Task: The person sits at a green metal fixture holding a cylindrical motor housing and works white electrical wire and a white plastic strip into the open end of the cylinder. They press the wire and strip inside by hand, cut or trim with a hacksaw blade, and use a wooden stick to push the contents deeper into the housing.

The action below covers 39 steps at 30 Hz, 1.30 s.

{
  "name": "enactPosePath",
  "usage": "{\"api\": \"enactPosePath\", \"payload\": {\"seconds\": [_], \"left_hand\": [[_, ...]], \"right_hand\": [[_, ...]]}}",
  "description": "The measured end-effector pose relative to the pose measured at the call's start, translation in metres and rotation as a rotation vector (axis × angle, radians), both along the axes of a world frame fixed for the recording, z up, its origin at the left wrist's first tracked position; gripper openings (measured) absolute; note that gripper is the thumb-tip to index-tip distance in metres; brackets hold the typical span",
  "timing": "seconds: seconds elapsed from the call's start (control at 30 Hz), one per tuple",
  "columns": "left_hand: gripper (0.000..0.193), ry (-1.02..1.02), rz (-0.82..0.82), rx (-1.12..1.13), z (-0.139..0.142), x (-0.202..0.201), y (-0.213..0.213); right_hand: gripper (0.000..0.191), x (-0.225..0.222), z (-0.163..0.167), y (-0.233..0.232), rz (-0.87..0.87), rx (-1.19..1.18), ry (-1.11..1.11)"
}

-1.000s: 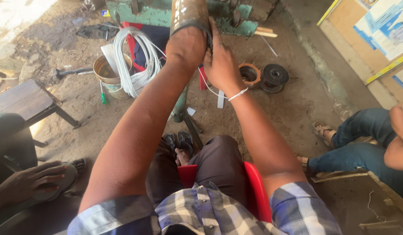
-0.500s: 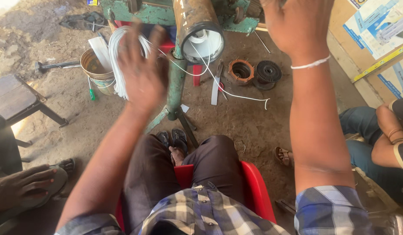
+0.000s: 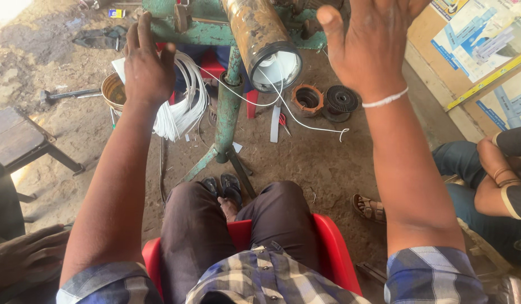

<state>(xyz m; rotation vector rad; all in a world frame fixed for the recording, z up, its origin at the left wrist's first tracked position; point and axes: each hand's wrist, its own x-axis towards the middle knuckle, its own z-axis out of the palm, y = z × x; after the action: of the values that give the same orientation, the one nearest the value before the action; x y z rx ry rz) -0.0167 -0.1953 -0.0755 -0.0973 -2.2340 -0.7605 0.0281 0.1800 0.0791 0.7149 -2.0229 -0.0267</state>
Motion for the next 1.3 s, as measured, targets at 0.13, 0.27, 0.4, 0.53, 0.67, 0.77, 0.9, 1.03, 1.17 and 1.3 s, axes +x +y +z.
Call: {"api": "enactPosePath", "payload": {"seconds": [0.13,0.27,0.4,0.53,0.67,0.77,0.9,1.03,1.17,1.3], "left_hand": [[0.071,0.013,-0.005,0.026,-0.003,0.0,-0.002],[0.08,0.032,-0.004,-0.04,-0.005,0.001,-0.001],[0.082,-0.008,-0.023,-0.004,-0.006,0.003,0.004],[0.085,-0.053,0.118,-0.11,-0.005,0.013,0.013],[0.086,-0.064,0.321,-0.369,0.002,0.034,0.033],[0.082,-0.044,0.411,-0.561,0.012,0.057,0.057],[0.079,-0.134,0.248,-0.557,0.029,0.094,0.101],[0.069,-0.175,-0.083,-0.645,0.041,0.128,0.15],[0.044,0.145,-0.261,-0.571,0.043,0.155,0.173],[0.034,0.123,-0.449,-0.323,0.027,0.174,0.161]], "right_hand": [[0.067,0.018,-0.001,-0.002,-0.011,-0.016,0.074],[0.068,0.02,-0.005,0.0,-0.055,-0.012,-0.034],[0.067,0.021,-0.012,0.005,-0.075,-0.01,-0.019],[0.066,0.028,-0.016,0.013,-0.097,0.028,0.049],[0.07,0.033,-0.016,0.017,-0.087,-0.016,-0.021],[0.067,0.037,-0.016,0.015,-0.113,-0.051,-0.062],[0.067,0.041,-0.017,0.005,-0.003,-0.12,-0.152],[0.07,0.034,-0.024,-0.016,0.086,-0.138,-0.286],[0.069,0.023,-0.032,-0.03,0.206,-0.115,-0.452],[0.059,0.006,-0.043,-0.04,0.096,-0.079,-0.596]]}}
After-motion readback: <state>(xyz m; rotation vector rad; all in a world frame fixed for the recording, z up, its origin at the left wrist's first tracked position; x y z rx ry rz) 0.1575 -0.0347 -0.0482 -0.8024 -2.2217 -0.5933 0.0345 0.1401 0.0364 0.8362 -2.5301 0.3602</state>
